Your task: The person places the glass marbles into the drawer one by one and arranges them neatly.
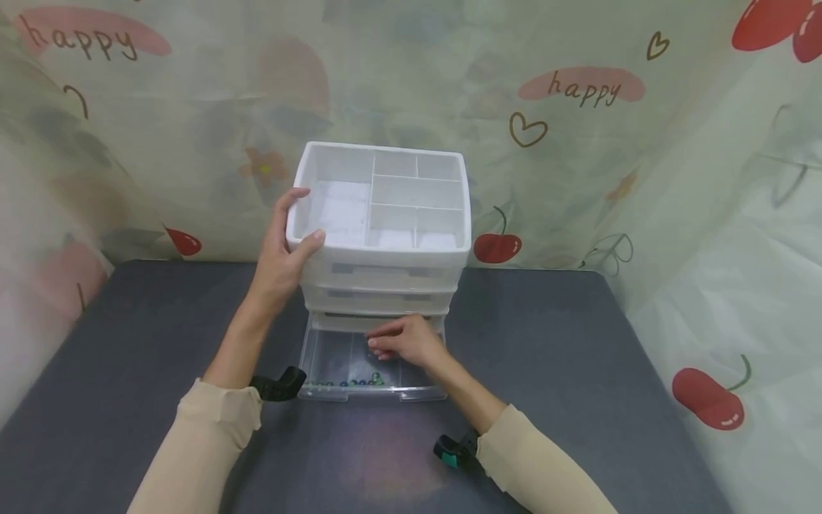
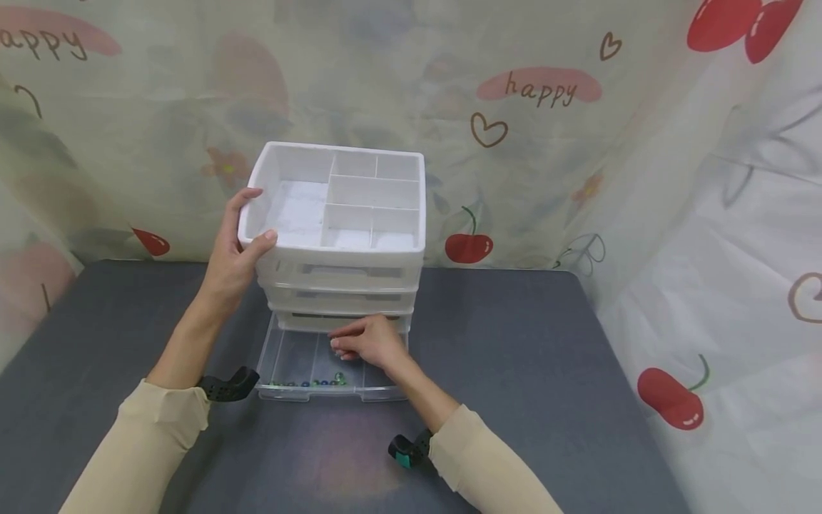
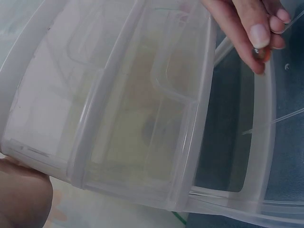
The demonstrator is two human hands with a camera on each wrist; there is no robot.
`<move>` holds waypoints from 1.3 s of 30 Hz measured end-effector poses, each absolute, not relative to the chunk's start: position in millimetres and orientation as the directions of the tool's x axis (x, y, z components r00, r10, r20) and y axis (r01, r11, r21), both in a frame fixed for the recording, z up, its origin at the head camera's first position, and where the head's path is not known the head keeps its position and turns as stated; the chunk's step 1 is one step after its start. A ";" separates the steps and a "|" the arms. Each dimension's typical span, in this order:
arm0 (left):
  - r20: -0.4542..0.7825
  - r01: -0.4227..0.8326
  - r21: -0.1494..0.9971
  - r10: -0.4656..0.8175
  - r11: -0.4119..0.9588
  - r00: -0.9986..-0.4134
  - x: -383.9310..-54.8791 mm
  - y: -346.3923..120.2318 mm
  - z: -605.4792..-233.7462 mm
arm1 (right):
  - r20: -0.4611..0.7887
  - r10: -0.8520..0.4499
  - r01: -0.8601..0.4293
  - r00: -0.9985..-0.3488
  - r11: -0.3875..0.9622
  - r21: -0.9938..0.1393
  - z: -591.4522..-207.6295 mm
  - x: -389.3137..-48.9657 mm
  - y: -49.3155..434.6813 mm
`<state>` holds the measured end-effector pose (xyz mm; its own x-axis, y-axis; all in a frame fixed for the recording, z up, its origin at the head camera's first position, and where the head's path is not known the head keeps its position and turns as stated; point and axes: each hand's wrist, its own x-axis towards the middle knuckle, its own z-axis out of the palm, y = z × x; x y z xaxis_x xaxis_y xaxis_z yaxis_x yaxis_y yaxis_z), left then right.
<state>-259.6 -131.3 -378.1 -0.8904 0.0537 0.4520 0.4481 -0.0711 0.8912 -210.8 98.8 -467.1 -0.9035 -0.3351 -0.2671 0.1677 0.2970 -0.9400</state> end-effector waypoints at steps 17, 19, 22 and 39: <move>0.421 0.420 0.907 0.024 -0.022 -0.907 -256.7 -134.9 -374.4 | -0.365 -0.301 0.256 -0.881 0.344 -0.903 -470.8 -214.2 87.5; 0.422 0.422 0.906 0.025 -0.023 -0.906 -257.2 -134.6 -375.1 | -0.373 -0.295 0.259 -0.880 0.361 -0.896 -471.1 -214.1 87.2; 0.422 0.422 0.906 0.027 -0.025 -0.906 -257.7 -133.8 -376.1 | -0.373 -0.290 0.256 -0.882 0.370 -0.893 -471.2 -213.9 87.6; 0.417 0.415 0.909 0.038 -0.034 -0.908 -257.1 -129.9 -378.4 | -0.340 -0.301 0.279 -0.891 0.227 -0.933 -465.6 -207.2 94.5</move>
<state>-257.1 -129.9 -378.4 -0.9083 0.0376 0.4165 0.4154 -0.0338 0.9090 -207.2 94.5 -465.6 -0.8910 -0.3015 -0.3396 0.2788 0.2272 -0.9331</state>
